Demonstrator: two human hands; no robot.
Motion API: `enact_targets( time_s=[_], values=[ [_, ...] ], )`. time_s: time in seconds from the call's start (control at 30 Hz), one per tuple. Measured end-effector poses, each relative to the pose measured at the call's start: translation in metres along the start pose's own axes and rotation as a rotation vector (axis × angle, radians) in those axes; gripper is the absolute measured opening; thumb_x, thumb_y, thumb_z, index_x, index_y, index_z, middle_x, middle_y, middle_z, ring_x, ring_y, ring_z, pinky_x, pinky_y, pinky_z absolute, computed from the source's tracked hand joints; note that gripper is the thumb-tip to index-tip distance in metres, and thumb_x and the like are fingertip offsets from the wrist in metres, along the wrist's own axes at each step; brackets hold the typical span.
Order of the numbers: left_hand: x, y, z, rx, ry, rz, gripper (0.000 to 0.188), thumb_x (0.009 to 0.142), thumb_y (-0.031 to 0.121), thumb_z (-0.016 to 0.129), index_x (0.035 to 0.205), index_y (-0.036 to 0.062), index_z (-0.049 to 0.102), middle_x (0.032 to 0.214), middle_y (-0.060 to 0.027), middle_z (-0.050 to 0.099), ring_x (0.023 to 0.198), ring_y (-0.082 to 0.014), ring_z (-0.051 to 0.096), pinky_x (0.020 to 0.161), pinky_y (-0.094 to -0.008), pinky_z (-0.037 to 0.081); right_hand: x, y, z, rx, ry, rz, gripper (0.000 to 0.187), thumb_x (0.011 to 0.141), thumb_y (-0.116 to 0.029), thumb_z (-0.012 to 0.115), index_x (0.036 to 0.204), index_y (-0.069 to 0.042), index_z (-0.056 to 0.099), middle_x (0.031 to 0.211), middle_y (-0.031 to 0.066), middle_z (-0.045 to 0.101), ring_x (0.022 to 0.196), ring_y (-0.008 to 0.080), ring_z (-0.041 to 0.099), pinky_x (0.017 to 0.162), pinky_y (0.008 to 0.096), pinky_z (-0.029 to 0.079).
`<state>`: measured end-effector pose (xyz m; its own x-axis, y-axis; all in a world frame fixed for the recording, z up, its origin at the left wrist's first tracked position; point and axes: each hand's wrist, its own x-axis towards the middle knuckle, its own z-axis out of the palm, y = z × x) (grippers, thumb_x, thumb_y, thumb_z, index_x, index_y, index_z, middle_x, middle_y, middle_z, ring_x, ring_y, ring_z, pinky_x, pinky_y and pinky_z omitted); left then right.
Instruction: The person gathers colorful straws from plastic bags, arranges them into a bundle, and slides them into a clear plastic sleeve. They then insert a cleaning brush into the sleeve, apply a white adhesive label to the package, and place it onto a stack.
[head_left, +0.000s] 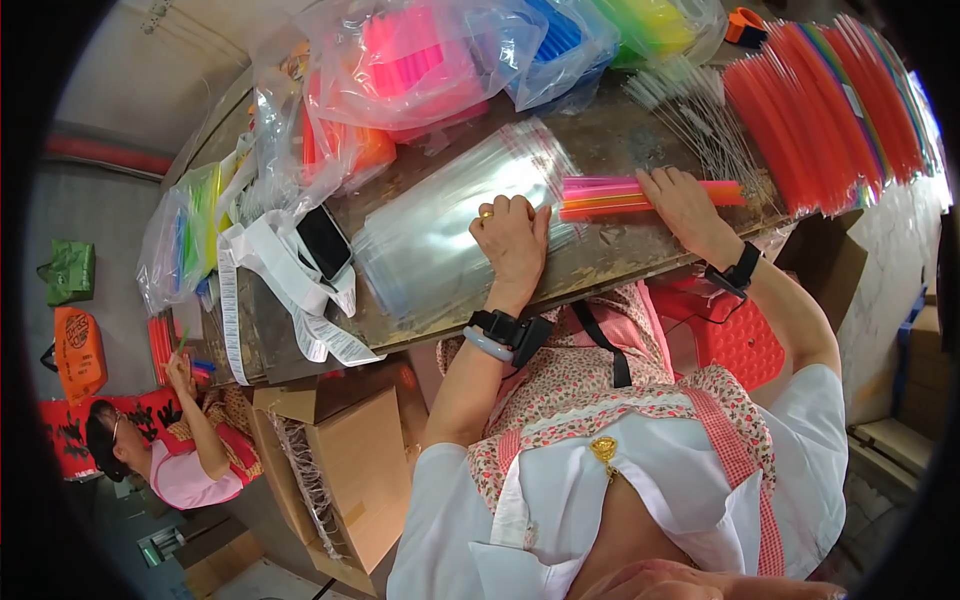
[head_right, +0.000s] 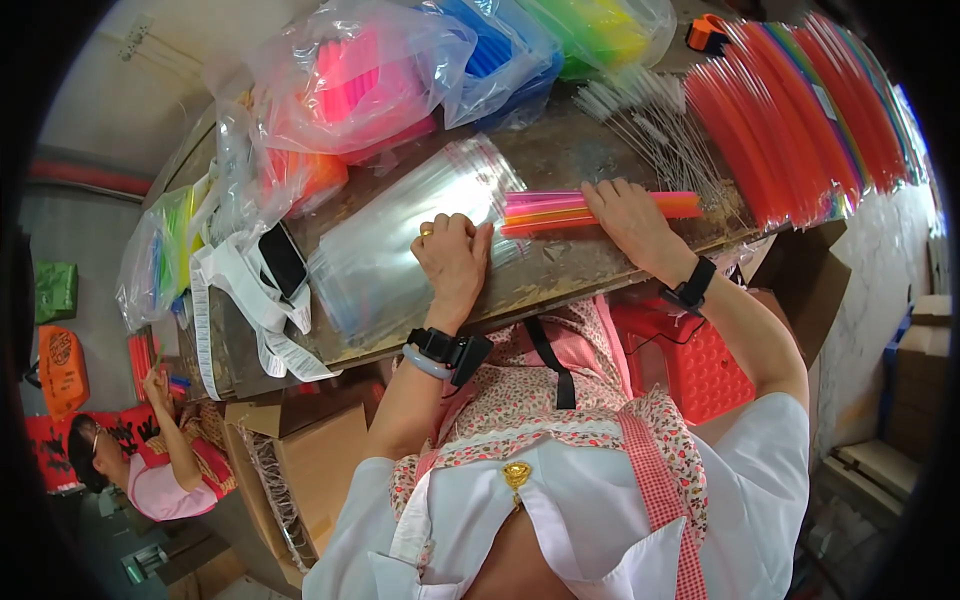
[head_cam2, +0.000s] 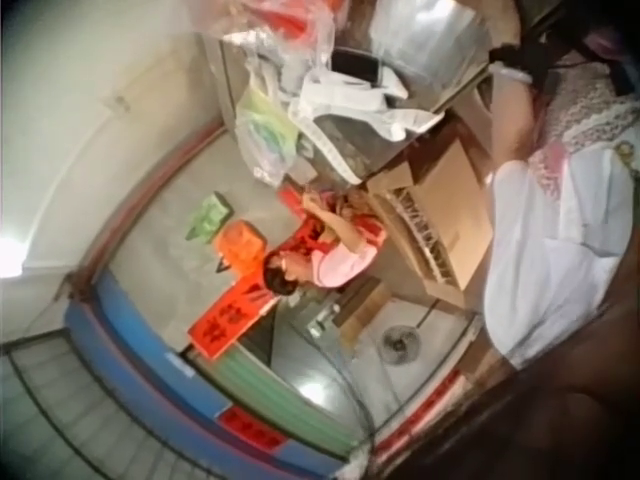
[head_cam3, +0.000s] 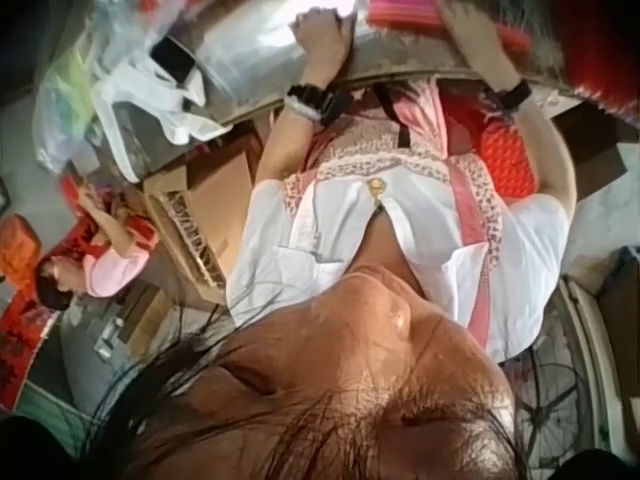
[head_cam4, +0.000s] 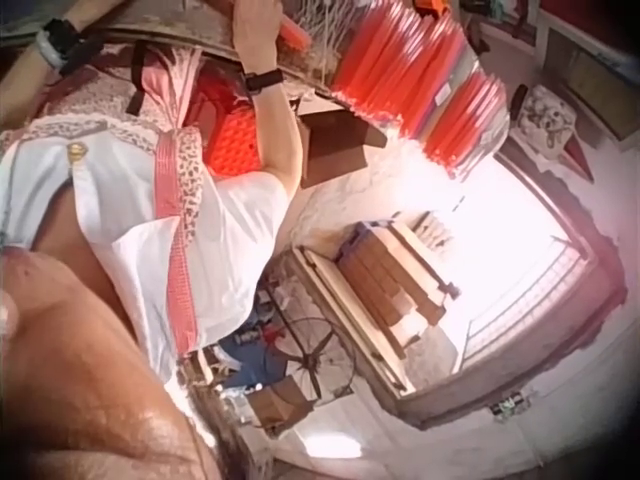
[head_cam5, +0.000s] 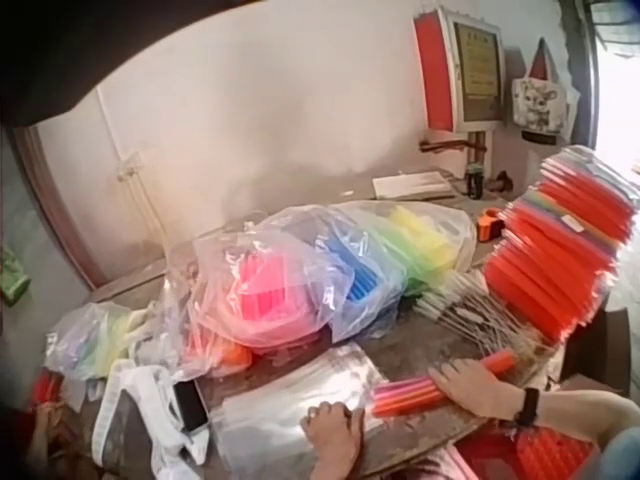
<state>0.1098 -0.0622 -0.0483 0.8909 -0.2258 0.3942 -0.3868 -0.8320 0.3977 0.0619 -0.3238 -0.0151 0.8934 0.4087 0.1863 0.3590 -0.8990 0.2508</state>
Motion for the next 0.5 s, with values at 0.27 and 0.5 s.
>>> enact_targets(
  time_s=[0.27,0.5],
  values=[
    [0.003,0.0,0.006,0.044,0.067,0.092,0.022,0.078,0.028,0.071,0.079,0.0108,0.058,0.078,-0.005,0.055,0.082,-0.0257,0.051,0.075,-0.0409,0.034,-0.001,0.001,0.002,-0.009,0.009,-0.002,0.043,0.08,-0.01,0.053,0.122,-0.002,0.049,0.093,0.0068,0.052,0.088,0.0211,0.053,0.074,0.0316,0.045],
    [0.025,-0.023,-0.001,-0.06,-0.086,0.334,0.021,0.076,0.027,0.072,0.08,0.0115,0.058,0.079,-0.0042,0.055,0.081,-0.0255,0.053,0.072,-0.0408,0.035,-0.001,0.008,0.0,0.105,-0.004,0.072,0.046,0.08,-0.009,0.052,0.125,-0.001,0.048,0.099,0.0097,0.054,0.091,0.0238,0.054,0.078,0.0331,0.045]
  ],
)
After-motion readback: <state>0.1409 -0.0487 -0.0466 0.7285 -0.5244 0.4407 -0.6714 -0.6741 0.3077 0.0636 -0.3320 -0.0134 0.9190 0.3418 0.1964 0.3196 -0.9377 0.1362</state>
